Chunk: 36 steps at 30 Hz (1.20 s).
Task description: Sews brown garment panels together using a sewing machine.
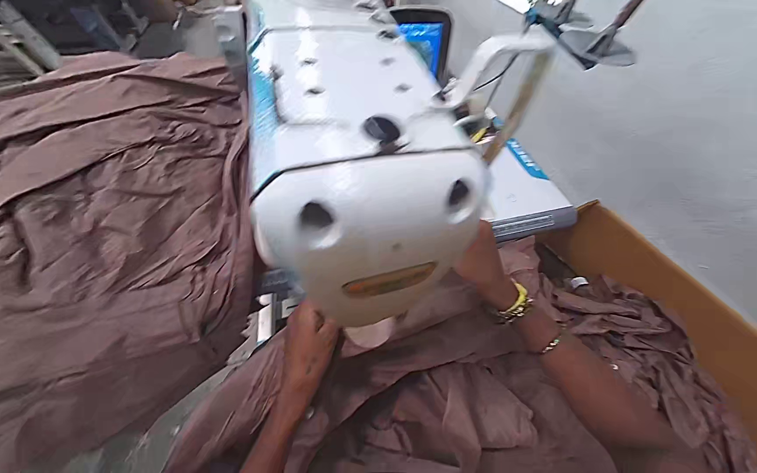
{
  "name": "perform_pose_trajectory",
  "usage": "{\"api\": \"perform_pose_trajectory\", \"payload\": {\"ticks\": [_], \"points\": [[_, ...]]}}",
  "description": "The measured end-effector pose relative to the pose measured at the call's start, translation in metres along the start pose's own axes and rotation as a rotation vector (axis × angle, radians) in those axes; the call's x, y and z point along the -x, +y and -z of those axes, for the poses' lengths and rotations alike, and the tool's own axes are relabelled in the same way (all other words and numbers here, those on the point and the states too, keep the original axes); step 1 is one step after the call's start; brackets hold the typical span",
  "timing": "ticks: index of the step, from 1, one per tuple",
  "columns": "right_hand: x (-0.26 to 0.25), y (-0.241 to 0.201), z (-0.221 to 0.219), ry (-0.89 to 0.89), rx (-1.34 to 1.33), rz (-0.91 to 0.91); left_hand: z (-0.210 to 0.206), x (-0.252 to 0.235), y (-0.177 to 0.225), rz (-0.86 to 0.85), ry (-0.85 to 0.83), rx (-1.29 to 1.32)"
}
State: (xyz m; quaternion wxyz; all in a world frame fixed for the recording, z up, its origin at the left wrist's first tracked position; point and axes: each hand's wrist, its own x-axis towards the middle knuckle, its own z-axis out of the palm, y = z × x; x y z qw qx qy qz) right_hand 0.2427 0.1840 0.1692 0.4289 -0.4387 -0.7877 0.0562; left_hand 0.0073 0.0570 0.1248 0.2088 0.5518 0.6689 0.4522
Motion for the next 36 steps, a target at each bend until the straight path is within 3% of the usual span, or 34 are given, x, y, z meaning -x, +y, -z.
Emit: {"api": "perform_pose_trajectory", "payload": {"ticks": [2, 4, 6, 7, 9, 10, 13, 17, 22, 28, 33, 36], "points": [[0.011, -0.024, -0.001, 0.025, 0.044, 0.282, 0.012, 0.014, 0.008, -0.207, -0.028, -0.045], [0.027, -0.047, -0.005, -0.041, 0.025, 0.54, 0.024, 0.03, 0.021, -0.305, -0.145, 0.017], [0.034, -0.064, -0.008, -0.208, 0.004, 0.609, 0.025, 0.038, 0.023, -0.297, -0.183, -0.016], [0.031, -0.07, -0.006, -0.306, -0.003, 0.552, 0.023, 0.039, 0.021, -0.292, -0.17, -0.053], [0.025, -0.07, -0.01, -0.275, -0.015, 0.535, 0.027, 0.038, 0.021, -0.316, -0.139, -0.059], [0.029, -0.066, -0.011, -0.278, -0.099, 0.498, 0.033, 0.039, 0.022, -0.323, -0.153, -0.007], [0.045, -0.06, -0.003, -0.539, -0.504, 0.244, 0.062, 0.037, 0.011, -0.223, -0.172, 0.145], [0.041, -0.05, -0.008, -0.491, -0.367, -0.03, 0.098, 0.015, -0.035, 0.04, -0.076, -0.049], [0.023, -0.049, -0.005, -0.592, -0.455, -0.192, 0.109, 0.011, -0.049, 0.092, -0.031, -0.13], [0.025, -0.03, 0.007, -0.547, -0.329, -0.217, 0.092, 0.0, -0.035, 0.017, -0.044, -0.175], [0.024, -0.004, 0.013, -0.406, 0.09, -0.1, 0.067, 0.002, -0.029, -0.127, -0.024, -0.451], [0.013, 0.021, 0.009, -0.237, 0.281, -0.077, 0.043, 0.004, -0.021, -0.223, -0.119, -0.28]]}}
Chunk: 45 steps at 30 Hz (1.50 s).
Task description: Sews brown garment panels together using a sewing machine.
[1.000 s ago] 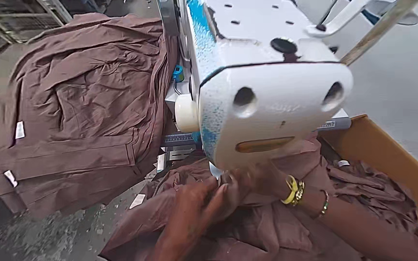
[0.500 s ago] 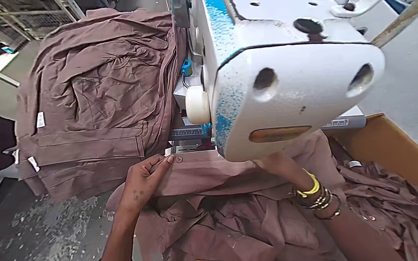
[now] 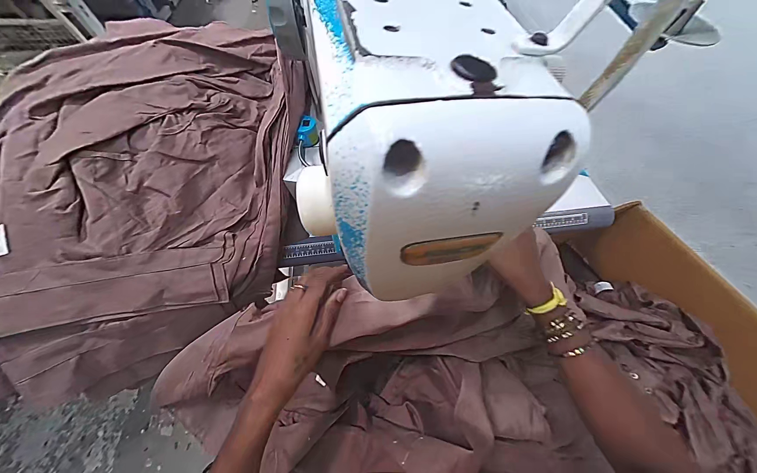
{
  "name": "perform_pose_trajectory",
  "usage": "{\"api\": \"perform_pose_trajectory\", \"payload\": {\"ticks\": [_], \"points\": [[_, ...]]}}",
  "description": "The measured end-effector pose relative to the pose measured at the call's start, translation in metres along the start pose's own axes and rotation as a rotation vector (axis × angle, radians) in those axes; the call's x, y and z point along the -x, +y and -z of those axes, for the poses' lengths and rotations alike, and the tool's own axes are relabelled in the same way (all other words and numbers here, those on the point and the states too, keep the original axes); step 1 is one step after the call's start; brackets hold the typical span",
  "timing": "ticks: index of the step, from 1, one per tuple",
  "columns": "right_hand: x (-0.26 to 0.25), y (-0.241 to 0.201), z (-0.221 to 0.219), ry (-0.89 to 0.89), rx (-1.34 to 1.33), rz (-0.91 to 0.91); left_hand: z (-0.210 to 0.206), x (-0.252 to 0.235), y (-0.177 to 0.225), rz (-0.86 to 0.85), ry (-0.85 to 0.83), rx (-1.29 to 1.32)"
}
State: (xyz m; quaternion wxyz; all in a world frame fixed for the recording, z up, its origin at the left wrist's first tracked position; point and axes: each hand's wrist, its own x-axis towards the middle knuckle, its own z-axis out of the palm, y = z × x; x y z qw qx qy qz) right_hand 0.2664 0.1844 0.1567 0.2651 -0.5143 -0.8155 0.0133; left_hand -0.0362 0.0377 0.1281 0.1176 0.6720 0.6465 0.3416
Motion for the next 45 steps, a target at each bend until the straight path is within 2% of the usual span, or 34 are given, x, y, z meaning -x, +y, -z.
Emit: {"api": "perform_pose_trajectory", "payload": {"ticks": [3, 7, 9, 13, 17, 22, 24, 26, 28, 30, 33, 35, 37, 39, 41, 45], "points": [[-0.009, 0.002, -0.013, 0.035, 0.053, 0.061, -0.016, -0.007, 0.021, 0.135, -0.067, 0.304], [-0.013, -0.001, -0.027, 0.013, 0.115, 0.07, -0.023, -0.019, 0.032, 0.298, -0.056, 0.394], [-0.009, 0.004, -0.027, 0.098, 0.054, 0.091, -0.026, -0.019, 0.033, 0.319, -0.025, 0.428], [0.006, 0.002, -0.014, 0.192, -0.117, 0.021, -0.031, -0.016, 0.036, 0.341, 0.039, 0.526], [0.017, 0.001, -0.009, 0.213, -0.222, 0.006, -0.032, -0.02, 0.039, 0.357, 0.069, 0.527], [0.008, -0.016, 0.005, 0.191, -0.349, 0.005, -0.036, -0.024, 0.033, 0.352, 0.069, 0.511], [0.004, -0.029, 0.006, 0.185, -0.332, 0.083, -0.034, -0.018, 0.032, 0.292, 0.059, 0.385], [0.009, -0.047, 0.004, 0.23, -0.238, 0.298, -0.02, 0.0, 0.039, 0.078, 0.066, 0.217], [0.02, -0.069, 0.0, 0.234, -0.193, 0.544, -0.003, 0.017, 0.049, -0.121, 0.007, 0.184], [0.024, -0.087, -0.004, 0.22, -0.104, 0.673, 0.001, 0.024, 0.048, -0.139, -0.028, 0.222], [0.02, -0.096, 0.0, 0.112, -0.207, 0.607, 0.007, 0.023, 0.036, -0.148, 0.002, 0.282], [0.032, -0.091, -0.002, -0.067, -0.519, 0.53, 0.02, 0.028, 0.033, -0.15, 0.006, 0.378], [0.042, -0.087, -0.003, -0.217, -0.716, 0.431, 0.038, 0.028, 0.016, -0.056, 0.022, 0.403], [0.04, -0.081, -0.007, -0.163, -0.655, 0.258, 0.054, 0.024, -0.014, 0.101, 0.043, 0.325], [0.028, -0.079, -0.01, -0.215, -0.587, 0.096, 0.056, 0.021, -0.041, 0.233, 0.034, 0.257], [0.012, -0.09, -0.003, -0.384, -0.601, -0.097, 0.051, 0.023, -0.053, 0.312, 0.029, 0.255]]}}
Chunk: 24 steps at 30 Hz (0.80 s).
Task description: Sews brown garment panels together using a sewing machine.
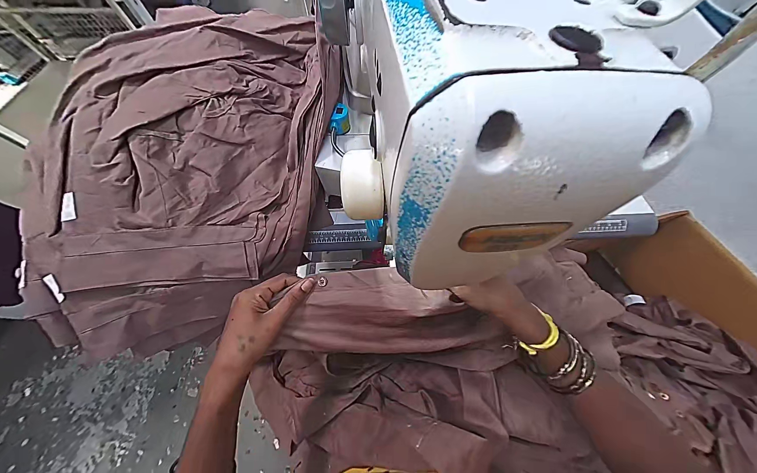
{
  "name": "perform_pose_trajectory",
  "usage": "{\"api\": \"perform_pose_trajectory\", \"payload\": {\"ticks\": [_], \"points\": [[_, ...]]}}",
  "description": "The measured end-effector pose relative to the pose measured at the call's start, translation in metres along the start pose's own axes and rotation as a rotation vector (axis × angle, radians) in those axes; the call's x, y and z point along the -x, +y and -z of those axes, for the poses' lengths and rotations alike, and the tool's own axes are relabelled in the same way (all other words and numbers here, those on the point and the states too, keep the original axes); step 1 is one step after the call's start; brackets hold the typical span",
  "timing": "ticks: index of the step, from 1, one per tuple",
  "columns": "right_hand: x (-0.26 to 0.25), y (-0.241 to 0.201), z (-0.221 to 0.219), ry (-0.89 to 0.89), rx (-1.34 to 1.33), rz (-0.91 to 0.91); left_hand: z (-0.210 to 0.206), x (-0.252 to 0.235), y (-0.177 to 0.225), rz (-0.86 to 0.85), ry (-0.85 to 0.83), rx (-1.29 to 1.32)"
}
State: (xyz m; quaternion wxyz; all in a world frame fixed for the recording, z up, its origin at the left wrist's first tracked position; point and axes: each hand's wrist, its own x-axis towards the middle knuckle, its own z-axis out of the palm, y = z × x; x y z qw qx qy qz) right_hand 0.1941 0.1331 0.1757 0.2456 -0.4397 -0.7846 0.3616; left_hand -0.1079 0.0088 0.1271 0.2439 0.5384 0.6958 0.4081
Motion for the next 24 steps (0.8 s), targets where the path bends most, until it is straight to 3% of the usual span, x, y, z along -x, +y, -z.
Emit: {"api": "perform_pose_trajectory", "payload": {"ticks": [3, 7, 11, 14, 16, 20, 24], "points": [[0.002, 0.002, 0.008, -0.01, -0.022, 0.001, -0.004, -0.002, 0.006, -0.006, 0.01, 0.004], [0.01, 0.019, 0.021, 0.102, 0.092, 0.053, -0.012, -0.008, 0.021, -0.077, -0.009, 0.007], [0.018, 0.052, 0.039, 0.247, 0.301, 0.139, -0.023, -0.011, 0.02, -0.128, 0.027, -0.215], [0.018, 0.08, 0.074, 0.283, 0.613, -0.081, -0.042, -0.008, 0.023, -0.298, 0.082, -0.334], [0.013, 0.086, 0.078, 0.352, 0.685, -0.091, -0.057, -0.008, 0.031, -0.376, 0.024, -0.237], [-0.01, 0.071, 0.053, 0.422, 0.65, 0.117, -0.079, -0.01, 0.059, -0.183, -0.134, 0.1], [-0.032, 0.08, 0.042, 0.382, 0.71, 0.155, -0.09, -0.012, 0.071, -0.024, -0.136, 0.128]]}}
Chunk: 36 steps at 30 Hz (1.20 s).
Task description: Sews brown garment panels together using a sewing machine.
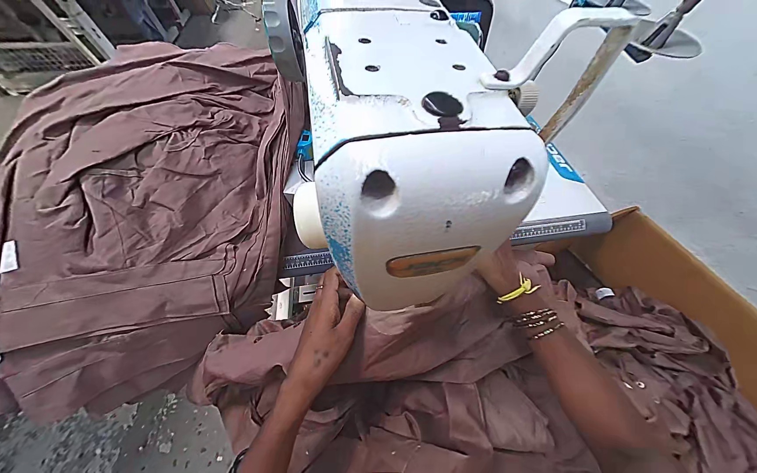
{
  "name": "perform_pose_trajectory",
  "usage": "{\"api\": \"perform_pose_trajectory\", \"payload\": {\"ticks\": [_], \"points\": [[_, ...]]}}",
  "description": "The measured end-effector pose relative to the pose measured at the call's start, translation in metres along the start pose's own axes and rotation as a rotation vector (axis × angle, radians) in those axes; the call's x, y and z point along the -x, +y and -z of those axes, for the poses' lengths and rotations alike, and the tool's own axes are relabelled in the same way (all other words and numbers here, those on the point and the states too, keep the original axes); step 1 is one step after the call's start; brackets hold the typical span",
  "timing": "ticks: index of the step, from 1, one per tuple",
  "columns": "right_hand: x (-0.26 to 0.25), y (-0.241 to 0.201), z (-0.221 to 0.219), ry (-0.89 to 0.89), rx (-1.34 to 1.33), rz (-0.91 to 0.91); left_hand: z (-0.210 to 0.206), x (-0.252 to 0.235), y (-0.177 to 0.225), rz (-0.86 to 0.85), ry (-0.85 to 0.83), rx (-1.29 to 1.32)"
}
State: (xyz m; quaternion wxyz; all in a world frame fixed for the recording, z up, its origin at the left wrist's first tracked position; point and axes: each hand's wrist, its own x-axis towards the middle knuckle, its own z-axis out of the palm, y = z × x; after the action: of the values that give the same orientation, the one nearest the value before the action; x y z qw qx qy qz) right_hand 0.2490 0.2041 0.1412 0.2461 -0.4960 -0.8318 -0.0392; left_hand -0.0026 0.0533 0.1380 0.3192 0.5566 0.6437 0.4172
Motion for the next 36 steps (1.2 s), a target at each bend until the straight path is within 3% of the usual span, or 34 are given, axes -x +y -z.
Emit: {"api": "perform_pose_trajectory", "payload": {"ticks": [4, 9, 15, 17, 20, 22, 23, 26, 27, 30, 36], "points": [[0.007, 0.006, -0.003, 0.119, -0.057, 0.02, -0.007, 0.005, -0.001, 0.004, 0.058, 0.099], [0.027, 0.004, 0.015, 0.214, -0.284, -0.114, -0.008, 0.003, 0.001, 0.007, 0.071, 0.189], [0.025, -0.018, 0.041, 0.082, -0.529, -0.274, -0.006, -0.003, 0.0, 0.01, 0.065, 0.061], [0.021, -0.032, 0.043, 0.143, -0.483, -0.145, -0.003, 0.003, 0.004, -0.1, 0.077, -0.094], [0.029, -0.057, 0.034, 0.317, -0.288, 0.315, 0.007, 0.031, 0.015, -0.468, -0.061, -0.158], [0.035, -0.08, 0.03, 0.325, -0.155, 0.577, 0.008, 0.042, 0.014, -0.528, -0.129, -0.141], [0.033, -0.088, 0.03, 0.301, -0.136, 0.626, 0.006, 0.044, 0.01, -0.506, -0.114, -0.154], [0.03, -0.096, 0.038, 0.134, -0.218, 0.538, 0.008, 0.046, 0.003, -0.51, -0.04, -0.184], [0.035, -0.093, 0.034, 0.09, -0.381, 0.511, 0.012, 0.048, 0.004, -0.534, -0.049, -0.135], [0.056, -0.09, 0.034, -0.299, -0.951, 0.491, 0.031, 0.054, 0.001, -0.54, -0.06, 0.042], [0.04, -0.056, 0.032, -0.255, -0.841, -0.031, 0.102, 0.031, -0.055, -0.195, 0.205, -0.2]]}}
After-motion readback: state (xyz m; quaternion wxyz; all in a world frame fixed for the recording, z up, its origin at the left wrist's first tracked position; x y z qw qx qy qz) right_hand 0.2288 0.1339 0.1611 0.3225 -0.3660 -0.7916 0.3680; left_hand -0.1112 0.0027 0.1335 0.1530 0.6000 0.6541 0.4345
